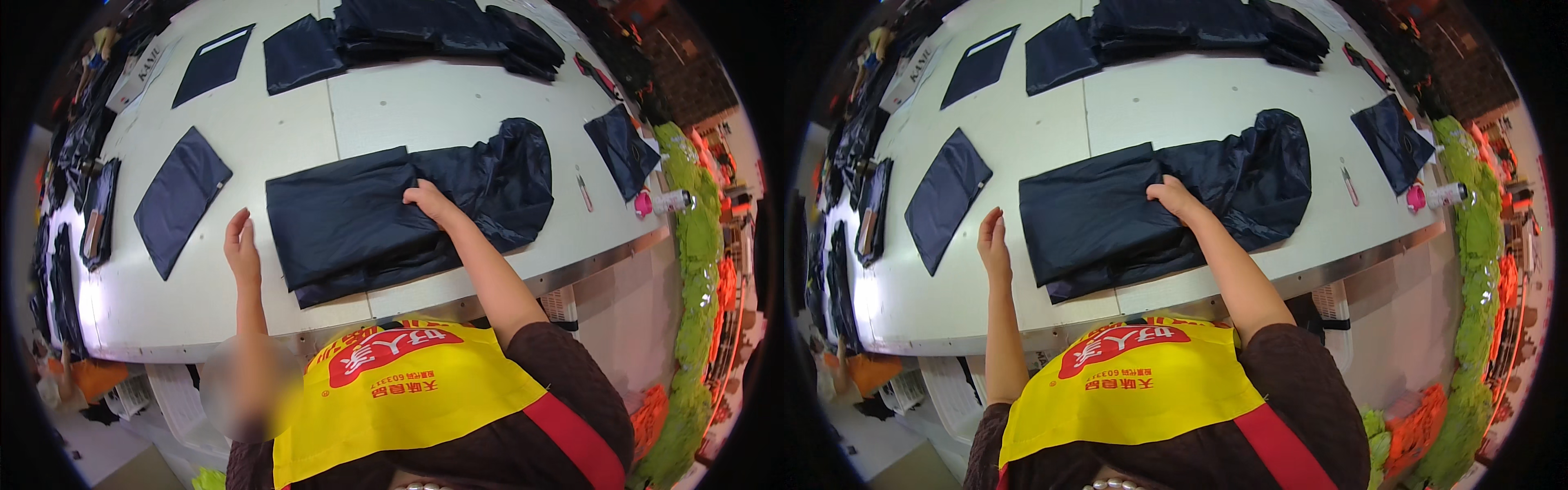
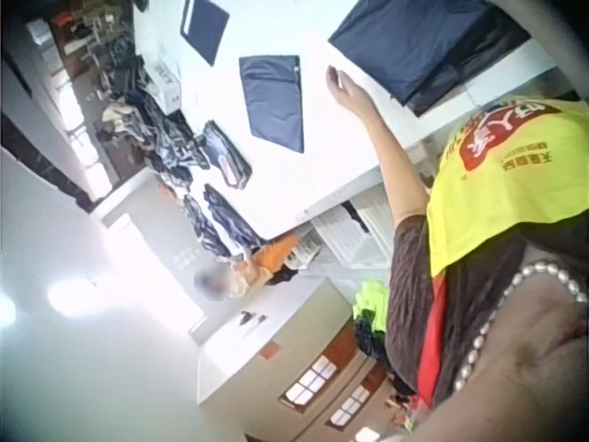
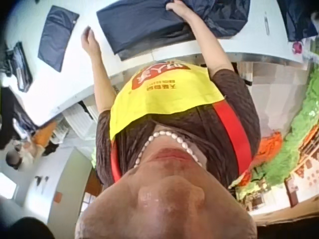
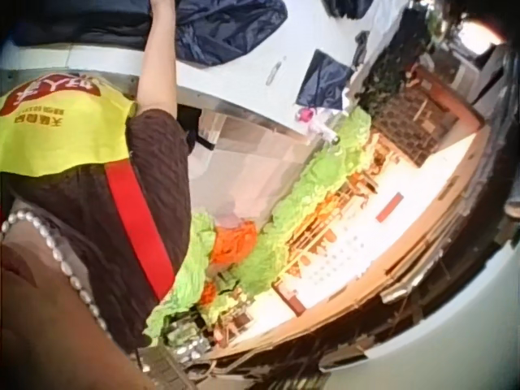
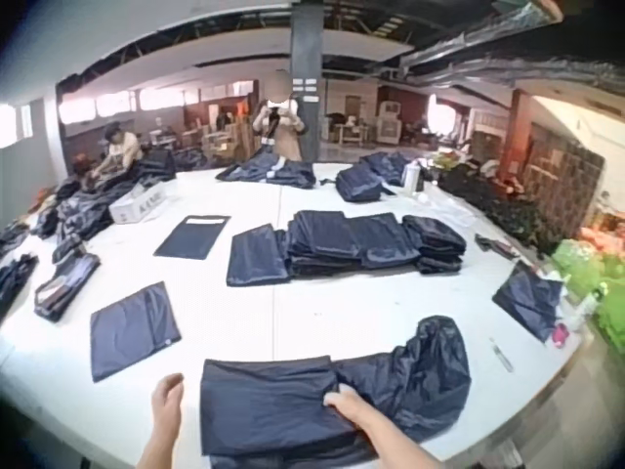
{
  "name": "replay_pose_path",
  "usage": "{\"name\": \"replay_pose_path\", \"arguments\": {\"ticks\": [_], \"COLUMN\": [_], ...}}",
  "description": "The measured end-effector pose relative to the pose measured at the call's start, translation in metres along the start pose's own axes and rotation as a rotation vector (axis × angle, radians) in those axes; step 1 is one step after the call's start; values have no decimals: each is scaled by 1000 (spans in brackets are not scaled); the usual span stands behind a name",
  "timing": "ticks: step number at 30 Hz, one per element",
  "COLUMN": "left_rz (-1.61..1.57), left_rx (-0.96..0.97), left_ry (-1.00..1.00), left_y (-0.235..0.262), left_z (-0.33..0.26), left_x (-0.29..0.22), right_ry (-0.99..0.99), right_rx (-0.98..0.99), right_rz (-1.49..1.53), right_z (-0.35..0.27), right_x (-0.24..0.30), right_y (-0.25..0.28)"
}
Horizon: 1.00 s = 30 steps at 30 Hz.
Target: The person folds a dark blue jacket on a white table. They smooth the fabric, fold the sleeves inward, fold the body in half, and then fold it again into a compact rectangle. The folded jacket is placed into a white plastic basket.
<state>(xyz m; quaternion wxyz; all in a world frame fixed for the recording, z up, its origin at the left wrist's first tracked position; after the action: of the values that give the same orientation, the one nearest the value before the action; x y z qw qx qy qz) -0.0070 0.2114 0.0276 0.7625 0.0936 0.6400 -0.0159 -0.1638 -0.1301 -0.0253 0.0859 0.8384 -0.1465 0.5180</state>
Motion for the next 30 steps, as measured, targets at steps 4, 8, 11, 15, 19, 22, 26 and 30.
{"name": "replay_pose_path", "arguments": {"ticks": [4, 8, 11, 15, 19, 22, 26, 30], "left_rz": [764, 1015, 1010, 1022, 1028, 1029, 1052, 1067], "left_rx": [541, 566, 592, 580, 566, 565, 523, 385], "left_ry": [-581, -595, -614, -625, -616, -618, -562, -486], "left_y": [-109, -120, -124, -122, -117, -119, -125, -133], "left_z": [-54, -72, -74, -72, -73, -72, -74, -83], "left_x": [-63, -29, -37, -34, -31, -32, -30, -30], "right_ry": [62, 372, 581, -149, -84, -5, 213, 502], "right_rx": [-102, -598, -1385, -805, -520, -494, -701, -545], "right_rz": [-469, -661, -808, 35, 320, 294, 261, 129], "right_z": [-5, -63, -93, -69, -66, -73, -59, -76], "right_x": [1, 98, 69, -28, -9, 25, 123, 210], "right_y": [9, 92, 253, 331, 295, 348, 280, 85]}}
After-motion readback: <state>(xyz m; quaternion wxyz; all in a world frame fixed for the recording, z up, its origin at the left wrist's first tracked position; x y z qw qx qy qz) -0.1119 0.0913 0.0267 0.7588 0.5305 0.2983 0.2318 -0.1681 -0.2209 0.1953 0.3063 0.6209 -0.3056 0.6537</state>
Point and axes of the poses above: each hand's wrist, its own z-axis towards the middle knuckle, its own y-axis out of the back of the hand, x = y × z, the point moved 5 cm from there along z, towards the middle knuckle, and after that the axes turned 5 degrees about -z, right-handed, at the moved point
